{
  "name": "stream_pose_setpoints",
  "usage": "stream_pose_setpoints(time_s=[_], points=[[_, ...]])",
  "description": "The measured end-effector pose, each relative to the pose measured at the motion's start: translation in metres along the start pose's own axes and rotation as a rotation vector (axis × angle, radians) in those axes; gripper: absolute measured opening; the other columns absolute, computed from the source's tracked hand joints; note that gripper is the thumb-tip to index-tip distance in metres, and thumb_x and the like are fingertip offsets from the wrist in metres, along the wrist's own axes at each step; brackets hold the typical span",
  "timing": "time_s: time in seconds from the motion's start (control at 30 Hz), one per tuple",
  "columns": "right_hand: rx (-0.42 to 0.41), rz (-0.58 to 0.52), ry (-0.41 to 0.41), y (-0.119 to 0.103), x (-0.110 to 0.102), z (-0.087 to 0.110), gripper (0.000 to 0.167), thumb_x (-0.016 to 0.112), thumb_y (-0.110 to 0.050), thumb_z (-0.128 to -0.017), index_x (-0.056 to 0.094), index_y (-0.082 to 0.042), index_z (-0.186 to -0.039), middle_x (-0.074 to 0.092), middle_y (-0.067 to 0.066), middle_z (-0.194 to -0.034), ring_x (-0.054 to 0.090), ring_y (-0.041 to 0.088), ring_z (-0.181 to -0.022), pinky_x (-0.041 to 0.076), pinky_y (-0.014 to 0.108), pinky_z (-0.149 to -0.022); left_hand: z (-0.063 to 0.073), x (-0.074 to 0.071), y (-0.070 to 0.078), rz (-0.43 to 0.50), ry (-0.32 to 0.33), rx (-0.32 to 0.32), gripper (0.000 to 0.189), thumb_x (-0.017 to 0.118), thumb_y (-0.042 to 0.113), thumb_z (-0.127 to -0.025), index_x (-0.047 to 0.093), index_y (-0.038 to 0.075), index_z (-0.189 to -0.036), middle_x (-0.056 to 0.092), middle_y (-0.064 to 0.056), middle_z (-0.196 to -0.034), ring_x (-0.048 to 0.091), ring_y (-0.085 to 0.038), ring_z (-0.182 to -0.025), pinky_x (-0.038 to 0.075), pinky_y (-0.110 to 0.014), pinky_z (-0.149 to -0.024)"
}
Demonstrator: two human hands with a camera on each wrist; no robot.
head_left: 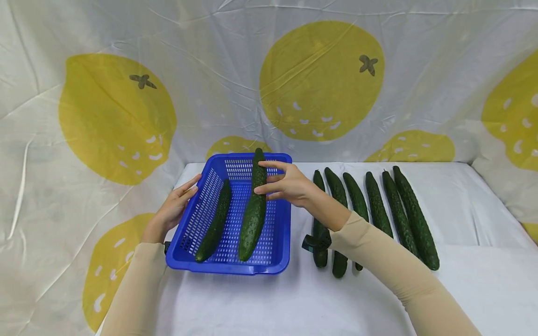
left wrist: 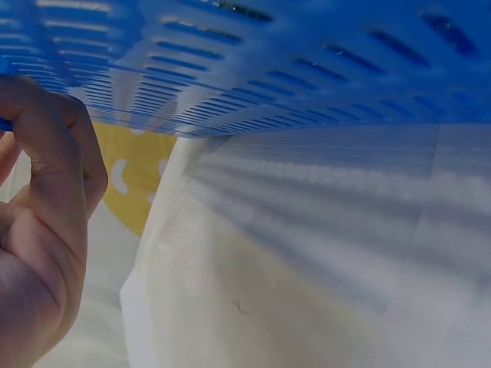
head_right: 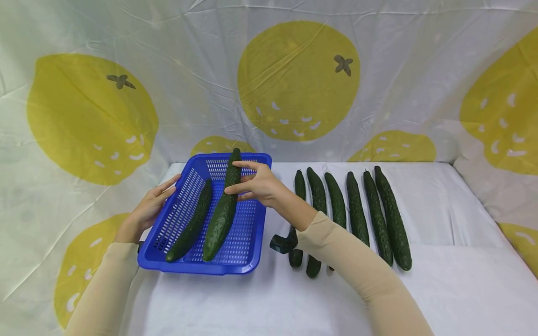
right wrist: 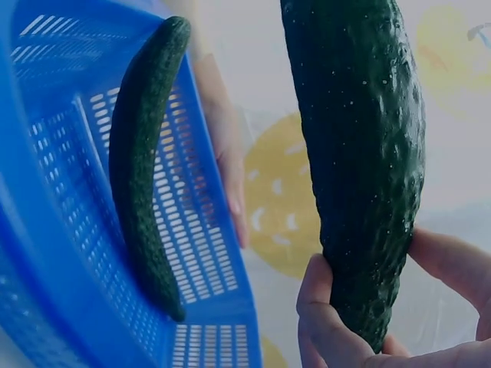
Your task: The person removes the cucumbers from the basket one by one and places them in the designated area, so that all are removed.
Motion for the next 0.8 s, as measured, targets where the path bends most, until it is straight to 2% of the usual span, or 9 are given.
stream_pose_setpoints(time_s=[0.27, 0.8], points=[[-0.011, 0.05, 0.017, 0.001, -0.022, 0.013, 0.077, 0.072, 0.014, -0.083, 0.048, -0.016, -0.149, 0.034, 0.028, -0.149, 0.065, 0.034, -0.108, 0.059, 0.036, -0.076, -0.001, 0.0, 0.001, -0.022, 0.002, 0.008, 0.055, 0.042, 0.019, -0.109, 0.021, 0.012, -0.16, 0.065, -0.006, -0.125, 0.071, -0.017, -0.094, 0.058, -0.03, -0.075], [-0.037, 0.078, 0.033, -0.001, -0.064, 0.038, 0.077, 0.07, 0.011, -0.087, 0.041, -0.013, -0.154, 0.036, 0.026, -0.147, 0.064, 0.024, -0.103, 0.058, 0.036, -0.077, -0.001, 0.001, 0.001, -0.02, 0.009, 0.002, 0.055, 0.041, 0.018, -0.109, 0.021, 0.013, -0.16, 0.067, -0.005, -0.122, 0.072, -0.017, -0.091, 0.059, -0.03, -0.073]])
Point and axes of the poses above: each hand's wrist, its own z-axis away from the middle knuckle, its own x-axis out of the palm, y = z × x, the point moved 6 cm from there along -z, towards the middle knuckle
